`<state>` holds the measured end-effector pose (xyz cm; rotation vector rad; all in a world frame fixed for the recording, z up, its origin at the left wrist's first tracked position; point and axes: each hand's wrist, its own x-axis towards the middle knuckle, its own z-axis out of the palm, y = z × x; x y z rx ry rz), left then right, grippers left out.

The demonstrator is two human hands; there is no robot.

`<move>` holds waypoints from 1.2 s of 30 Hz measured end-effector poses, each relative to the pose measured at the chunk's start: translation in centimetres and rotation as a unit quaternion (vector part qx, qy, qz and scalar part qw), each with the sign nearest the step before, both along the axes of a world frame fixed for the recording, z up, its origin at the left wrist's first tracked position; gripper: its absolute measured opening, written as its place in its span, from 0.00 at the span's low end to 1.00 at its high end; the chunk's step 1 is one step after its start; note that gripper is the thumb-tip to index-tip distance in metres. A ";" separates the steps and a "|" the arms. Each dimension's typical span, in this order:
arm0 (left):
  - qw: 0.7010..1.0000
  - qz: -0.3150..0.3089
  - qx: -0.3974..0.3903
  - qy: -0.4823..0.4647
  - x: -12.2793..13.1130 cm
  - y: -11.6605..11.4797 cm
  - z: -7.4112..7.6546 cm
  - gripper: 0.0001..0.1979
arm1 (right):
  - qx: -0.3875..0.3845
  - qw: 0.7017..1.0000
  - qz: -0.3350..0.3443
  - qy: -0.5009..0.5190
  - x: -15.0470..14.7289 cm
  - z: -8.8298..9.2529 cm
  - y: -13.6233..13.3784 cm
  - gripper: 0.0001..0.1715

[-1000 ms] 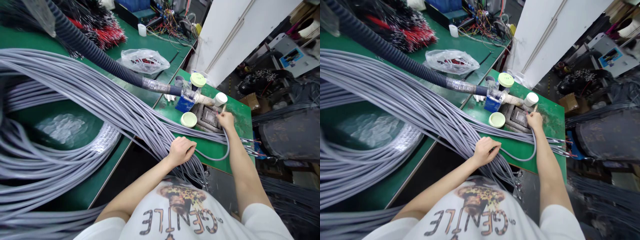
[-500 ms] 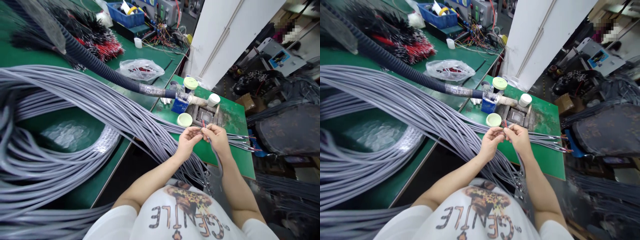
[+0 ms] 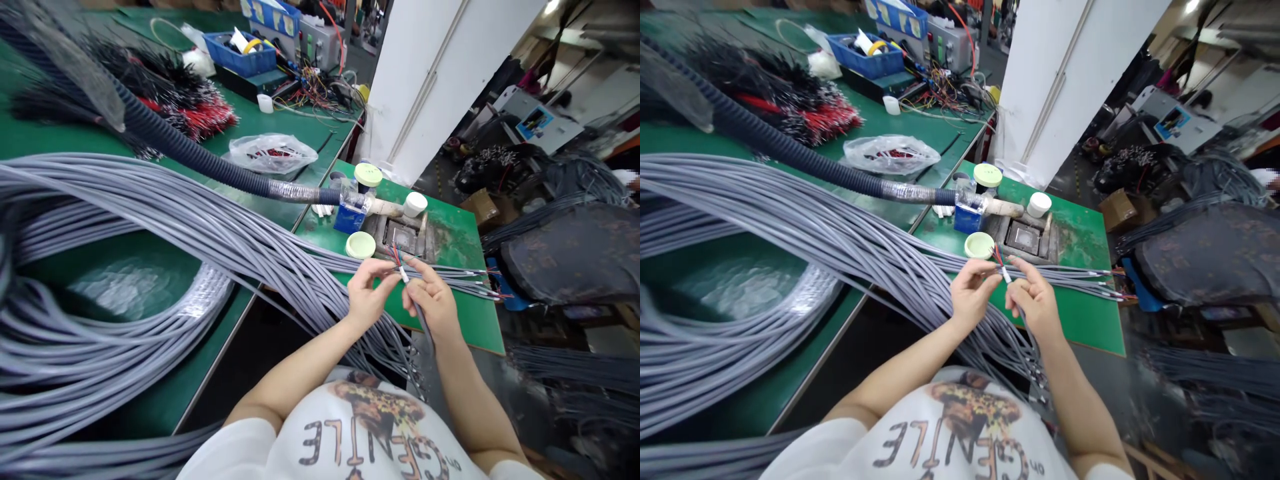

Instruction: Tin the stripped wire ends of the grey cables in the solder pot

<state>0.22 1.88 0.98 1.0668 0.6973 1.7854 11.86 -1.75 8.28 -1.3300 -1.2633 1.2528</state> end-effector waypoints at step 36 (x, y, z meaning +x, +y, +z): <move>0.886 -0.429 -0.173 -0.029 -2.7 -1.9 -0.6 0.17 | 0.160 0.975 -0.147 -0.052 0.0 -2.7 6.3 0.24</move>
